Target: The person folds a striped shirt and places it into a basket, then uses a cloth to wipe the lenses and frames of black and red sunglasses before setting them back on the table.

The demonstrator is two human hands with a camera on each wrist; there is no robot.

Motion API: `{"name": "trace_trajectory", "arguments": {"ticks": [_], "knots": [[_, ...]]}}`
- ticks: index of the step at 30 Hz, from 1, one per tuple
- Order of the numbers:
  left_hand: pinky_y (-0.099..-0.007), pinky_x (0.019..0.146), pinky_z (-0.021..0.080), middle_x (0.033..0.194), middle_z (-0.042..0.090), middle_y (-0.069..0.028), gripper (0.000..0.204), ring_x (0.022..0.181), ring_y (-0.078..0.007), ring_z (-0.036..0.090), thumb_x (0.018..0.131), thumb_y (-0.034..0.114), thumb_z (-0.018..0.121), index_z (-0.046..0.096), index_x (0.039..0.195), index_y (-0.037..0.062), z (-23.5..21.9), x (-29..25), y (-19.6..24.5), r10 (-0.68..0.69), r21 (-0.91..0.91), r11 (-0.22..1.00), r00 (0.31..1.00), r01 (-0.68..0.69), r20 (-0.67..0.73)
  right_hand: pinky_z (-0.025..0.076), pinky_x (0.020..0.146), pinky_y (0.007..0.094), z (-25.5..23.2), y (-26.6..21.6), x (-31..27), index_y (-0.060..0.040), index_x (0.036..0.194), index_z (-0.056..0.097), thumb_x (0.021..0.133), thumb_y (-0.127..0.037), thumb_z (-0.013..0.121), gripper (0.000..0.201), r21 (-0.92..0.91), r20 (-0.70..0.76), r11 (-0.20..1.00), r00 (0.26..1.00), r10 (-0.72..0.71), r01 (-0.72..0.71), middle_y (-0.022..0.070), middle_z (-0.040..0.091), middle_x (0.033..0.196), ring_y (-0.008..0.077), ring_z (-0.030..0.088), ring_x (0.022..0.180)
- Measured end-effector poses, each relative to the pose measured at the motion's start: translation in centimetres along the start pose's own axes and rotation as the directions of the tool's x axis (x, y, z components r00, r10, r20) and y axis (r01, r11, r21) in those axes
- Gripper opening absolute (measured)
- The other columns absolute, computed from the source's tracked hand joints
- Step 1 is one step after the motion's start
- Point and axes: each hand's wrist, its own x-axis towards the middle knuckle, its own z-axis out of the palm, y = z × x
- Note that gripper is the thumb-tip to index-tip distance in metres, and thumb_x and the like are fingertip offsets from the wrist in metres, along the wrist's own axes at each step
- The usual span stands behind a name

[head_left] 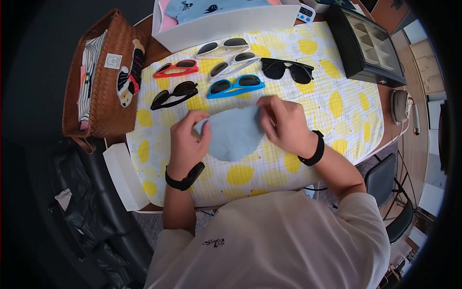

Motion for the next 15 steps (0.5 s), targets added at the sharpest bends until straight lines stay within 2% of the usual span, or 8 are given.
{"name": "trace_trajectory", "arguments": {"ticks": [1,2,3,7,9,12,13,15], "knots": [[-0.0394,0.077,0.057,0.089,0.07,-0.0161,0.019,0.08,-0.0356,0.071,0.086,-0.004,0.071,0.064,0.104,-0.0011,0.21,0.17,-0.29,-0.002,-0.001,1.0,1.0,0.002,0.0,0.053,0.058,0.0447,0.26,0.25,0.33,0.0003,0.105,0.059,0.09,-0.005,0.067,0.018,-0.135,-0.006,0.988,0.997,0.077,-0.077,0.0169,0.069,0.091,0.0345,0.069,0.068],[-0.0422,0.081,0.056,0.096,0.068,-0.0171,0.022,0.087,-0.0378,0.069,0.086,-0.002,0.073,0.063,0.106,-0.0009,0.4,0.26,-0.58,0.004,0.176,0.984,1.0,-0.007,0.018,0.054,0.059,0.0458,0.4,0.41,0.51,0.001,0.109,0.059,0.092,-0.008,0.068,0.021,-0.268,-0.022,0.951,0.988,0.153,-0.153,0.0183,0.071,0.094,0.036,0.071,0.072],[-0.0451,0.084,0.055,0.103,0.067,-0.0181,0.025,0.095,-0.04,0.067,0.087,-0.001,0.074,0.063,0.109,-0.0006,0.47,0.22,-0.74,0.005,0.347,0.938,0.999,-0.018,0.037,0.055,0.06,0.0468,0.39,0.47,0.45,0.0011,0.114,0.058,0.094,-0.009,0.067,0.024,-0.312,0.014,0.929,0.977,0.215,-0.2,0.0173,0.07,0.095,0.0376,0.071,0.074],[-0.0482,0.091,0.052,0.112,0.063,-0.0182,0.031,0.106,-0.0416,0.063,0.085,0.001,0.077,0.061,0.112,-0.0002,0.46,-0.05,-0.79,-0.054,0.301,0.953,0.998,0.039,0.042,0.055,0.06,0.0472,0.54,0.29,0.43,0.0009,0.106,0.059,0.094,-0.011,0.068,0.019,-0.343,0.012,0.919,0.978,0.21,-0.193,0.0162,0.069,0.093,0.0371,0.07,0.073],[-0.047,0.09,0.053,0.109,0.063,-0.0174,0.032,0.104,-0.0409,0.063,0.084,0.003,0.078,0.062,0.111,0.0009,0.64,-0.24,-0.78,0.028,0.22,0.974,0.989,-0.059,0.143,0.055,0.06,0.0479,0.57,0.32,0.41,0.0007,0.094,0.06,0.093,-0.014,0.069,0.017,-0.331,0.084,0.935,0.983,0.166,-0.13,0.0161,0.067,0.089,0.0372,0.07,0.071],[-0.0427,0.084,0.053,0.102,0.064,-0.0162,0.03,0.097,-0.0359,0.066,0.082,0.0,0.08,0.064,0.107,0.0002,0.68,-0.16,-0.42,0.053,0.274,0.956,0.981,-0.103,0.186,0.055,0.06,0.0487,0.47,0.52,0.5,-0.0004,0.085,0.06,0.093,-0.016,0.07,0.02,-0.385,0.156,0.92,0.977,0.147,-0.077,0.0165,0.067,0.086,0.0379,0.069,0.069],[-0.0427,0.084,0.053,0.102,0.064,-0.0162,0.03,0.097,-0.0359,0.066,0.082,0.0,0.08,0.064,0.107,0.0002,0.65,-0.12,-0.52,0.051,0.274,0.956,0.981,-0.102,0.187,0.055,0.06,0.0487,0.42,0.67,0.48,-0.0004,0.085,0.06,0.093,-0.016,0.07,0.02,-0.384,0.157,0.92,0.976,0.148,-0.078,0.0165,0.067,0.086,0.0379,0.069,0.069],[-0.0423,0.081,0.054,0.1,0.064,-0.0157,0.025,0.094,-0.0352,0.067,0.082,-0.001,0.08,0.065,0.102,-0.0001,0.54,-0.05,-0.83,0.046,0.268,0.958,0.98,-0.099,0.196,0.055,0.06,0.049,0.34,0.97,0.36,-0.0013,0.084,0.062,0.093,-0.017,0.069,0.02,-0.355,0.255,0.935,0.959,0.119,-0.022,0.0167,0.067,0.082,0.0387,0.069,0.068]]}}
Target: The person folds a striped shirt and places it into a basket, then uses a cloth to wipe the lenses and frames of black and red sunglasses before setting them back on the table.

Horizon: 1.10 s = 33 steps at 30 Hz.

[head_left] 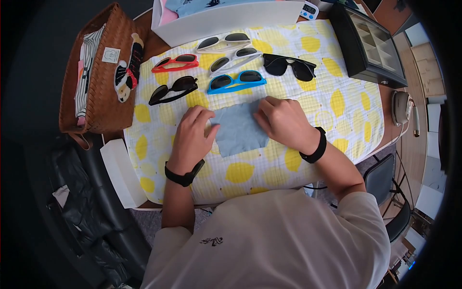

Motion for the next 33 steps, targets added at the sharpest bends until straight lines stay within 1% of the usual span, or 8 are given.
{"name": "trace_trajectory", "arguments": {"ticks": [1,3,6,19,22,24,28,33], "knots": [[-0.0423,0.081,0.054,0.1,0.064,-0.0157,0.025,0.094,-0.0352,0.067,0.082,-0.001,0.08,0.065,0.102,-0.0001,0.1,-0.1,-0.1,-0.001,0.0,1.0,1.0,0.001,0.001,0.055,0.06,0.049,0.1,0.0,-0.1,-0.0013,0.084,0.062,0.093,-0.017,0.069,0.02,0.001,0.001,1.0,1.0,0.0,0.0,0.0167,0.067,0.082,0.0387,0.069,0.068],[-0.0417,0.078,0.054,0.095,0.065,-0.0149,0.017,0.089,-0.0344,0.067,0.083,-0.003,0.078,0.066,0.095,-0.0011,0.3,-0.2,-0.4,-0.035,-0.03,0.999,0.999,0.036,0.03,0.056,0.061,0.0494,0.3,0.0,-0.2,-0.0018,0.084,0.062,0.093,-0.017,0.069,0.019,0.036,0.013,0.999,1.0,-0.022,0.021,0.0168,0.068,0.08,0.039,0.069,0.069],[-0.0412,0.075,0.054,0.089,0.064,-0.014,0.013,0.084,-0.0334,0.067,0.083,-0.005,0.076,0.067,0.091,-0.002,0.5,-0.2,-0.5,-0.002,-0.021,1.0,1.0,0.002,0.02,0.056,0.061,0.0495,0.4,0.1,-0.3,-0.0017,0.085,0.063,0.093,-0.017,0.068,0.018,0.003,0.045,1.0,0.999,-0.016,0.016,0.0171,0.068,0.081,0.0392,0.07,0.07],[-0.041,0.074,0.053,0.087,0.063,-0.0134,0.016,0.081,-0.0334,0.065,0.081,-0.002,0.08,0.068,0.09,-0.0012,0.3,-0.2,0.3,0.004,-0.052,0.999,0.998,-0.001,0.064,0.056,0.063,0.0496,0.4,0.0,-0.3,-0.0007,0.089,0.063,0.092,-0.016,0.07,0.017,0.041,0.073,0.999,0.997,-0.014,0.011,0.0186,0.069,0.079,0.0401,0.07,0.072],[-0.041,0.074,0.053,0.085,0.063,-0.0131,0.014,0.081,-0.033,0.065,0.081,-0.003,0.079,0.068,0.088,-0.0013,0.5,-0.3,0.0,0.004,-0.062,0.998,0.998,0.0,0.06,0.056,0.063,0.0497,0.6,0.2,-0.3,-0.0003,0.089,0.063,0.092,-0.015,0.069,0.016,0.061,0.082,0.998,0.996,-0.031,0.026,0.0185,0.07,0.08,0.0399,0.07,0.072],[-0.0405,0.073,0.053,0.084,0.063,-0.0128,0.011,0.08,-0.0322,0.065,0.082,-0.005,0.077,0.068,0.087,-0.0013,0.6,-0.4,-0.2,0.04,-0.048,0.998,0.998,-0.037,0.043,0.056,0.063,0.0498,0.7,0.3,-0.3,0.0003,0.089,0.063,0.092,-0.014,0.068,0.015,0.075,0.058,0.996,0.997,-0.048,0.044,0.0183,0.07,0.08,0.0398,0.07,0.072],[-0.04,0.072,0.053,0.084,0.063,-0.0126,0.011,0.079,-0.0314,0.065,0.082,-0.007,0.075,0.068,0.087,-0.0011,0.7,-0.4,-0.2,0.023,-0.048,0.999,0.998,-0.021,0.055,0.056,0.063,0.0496,0.5,0.2,-0.2,0.0008,0.088,0.062,0.091,-0.011,0.066,0.014,0.073,0.066,0.996,0.996,-0.053,0.049,0.0181,0.07,0.08,0.0401,0.069,0.071],[-0.0396,0.071,0.052,0.082,0.062,-0.0119,0.012,0.077,-0.0307,0.064,0.081,-0.008,0.074,0.066,0.086,-0.0006,0.6,-0.3,-0.1,0.052,-0.036,0.998,0.998,-0.051,0.026,0.054,0.061,0.0505,0.3,0.1,-0.2,0.0014,0.086,0.059,0.089,-0.008,0.065,0.012,0.08,0.082,0.996,0.995,-0.051,0.044,0.0187,0.069,0.079,0.041,0.068,0.07]]}}
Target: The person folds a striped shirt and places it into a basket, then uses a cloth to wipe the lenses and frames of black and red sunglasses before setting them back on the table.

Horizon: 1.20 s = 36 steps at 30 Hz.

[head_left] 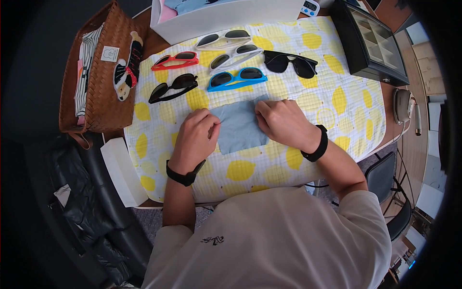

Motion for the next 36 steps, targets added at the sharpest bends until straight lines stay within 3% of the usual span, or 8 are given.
{"name": "trace_trajectory", "arguments": {"ticks": [10,18,36], "knots": [[-0.0401,0.07,0.052,0.081,0.06,-0.0122,0.015,0.077,-0.0315,0.064,0.081,-0.008,0.073,0.064,0.089,0.0007,-0.19,0.12,0.22,-0.012,-0.005,1.0,1.0,0.012,-0.008,0.054,0.06,0.051,0.03,-0.01,-0.01,0.0017,0.087,0.058,0.088,-0.008,0.065,0.012,0.003,-0.019,1.0,1.0,-0.011,0.011,0.0188,0.068,0.078,0.0418,0.067,0.068],[-0.0412,0.07,0.051,0.083,0.06,-0.0127,0.019,0.076,-0.0311,0.062,0.081,-0.001,0.079,0.067,0.095,0.0,-0.2,0.1,0.57,-0.025,-0.021,0.999,1.0,0.025,0.002,0.053,0.06,0.0495,0.05,-0.03,-0.04,-0.0014,0.091,0.062,0.087,-0.008,0.069,0.011,-0.007,-0.036,1.0,0.999,0.0,0.0,0.0166,0.067,0.074,0.0394,0.067,0.065],[-0.0399,0.069,0.051,0.079,0.059,-0.0111,0.015,0.075,-0.0296,0.063,0.08,-0.008,0.073,0.065,0.089,0.001,-0.16,0.17,0.39,-0.008,-0.003,1.0,1.0,0.008,0.008,0.052,0.06,0.0501,-0.01,-0.05,0.01,-0.0012,0.093,0.061,0.087,-0.01,0.069,0.013,-0.016,0.008,1.0,1.0,0.021,-0.021,0.017,0.068,0.075,0.0401,0.067,0.066]]}}
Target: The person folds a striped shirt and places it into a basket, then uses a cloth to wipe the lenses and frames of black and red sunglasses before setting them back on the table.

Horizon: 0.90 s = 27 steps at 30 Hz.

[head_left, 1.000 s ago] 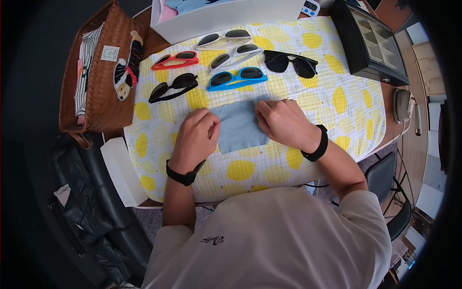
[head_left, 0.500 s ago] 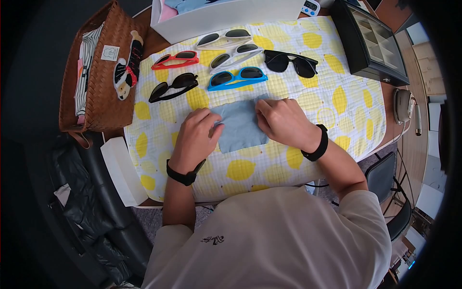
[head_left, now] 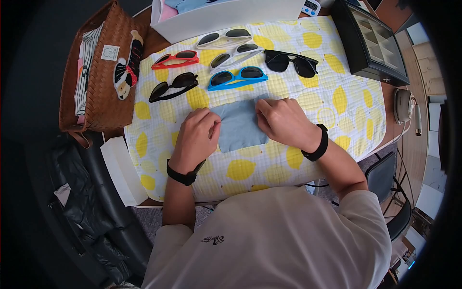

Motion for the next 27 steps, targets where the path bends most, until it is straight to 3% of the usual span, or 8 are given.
{"name": "trace_trajectory", "arguments": {"ticks": [25,27], "knots": [[-0.041,0.065,0.048,0.075,0.056,-0.0119,0.015,0.07,-0.0312,0.059,0.081,-0.009,0.072,0.063,0.086,0.0016,-0.17,0.24,0.31,0.057,-0.01,0.998,0.989,-0.058,-0.135,0.052,0.059,0.0485,-0.57,-0.42,0.12,-0.001,0.094,0.063,0.085,-0.007,0.07,0.012,0.038,-0.098,0.999,0.995,0.006,-0.002,0.0173,0.068,0.076,0.0392,0.068,0.066],[-0.0407,0.064,0.048,0.075,0.056,-0.0119,0.015,0.07,-0.0309,0.059,0.081,-0.01,0.072,0.062,0.085,0.0014,-0.22,0.21,0.28,0.069,0.01,0.998,0.984,-0.068,-0.164,0.053,0.056,0.05,-0.66,-0.4,0.11,0.0002,0.09,0.057,0.089,-0.01,0.067,0.014,0.048,-0.115,0.999,0.993,-0.013,0.018,0.0176,0.067,0.078,0.04,0.067,0.065]]}}
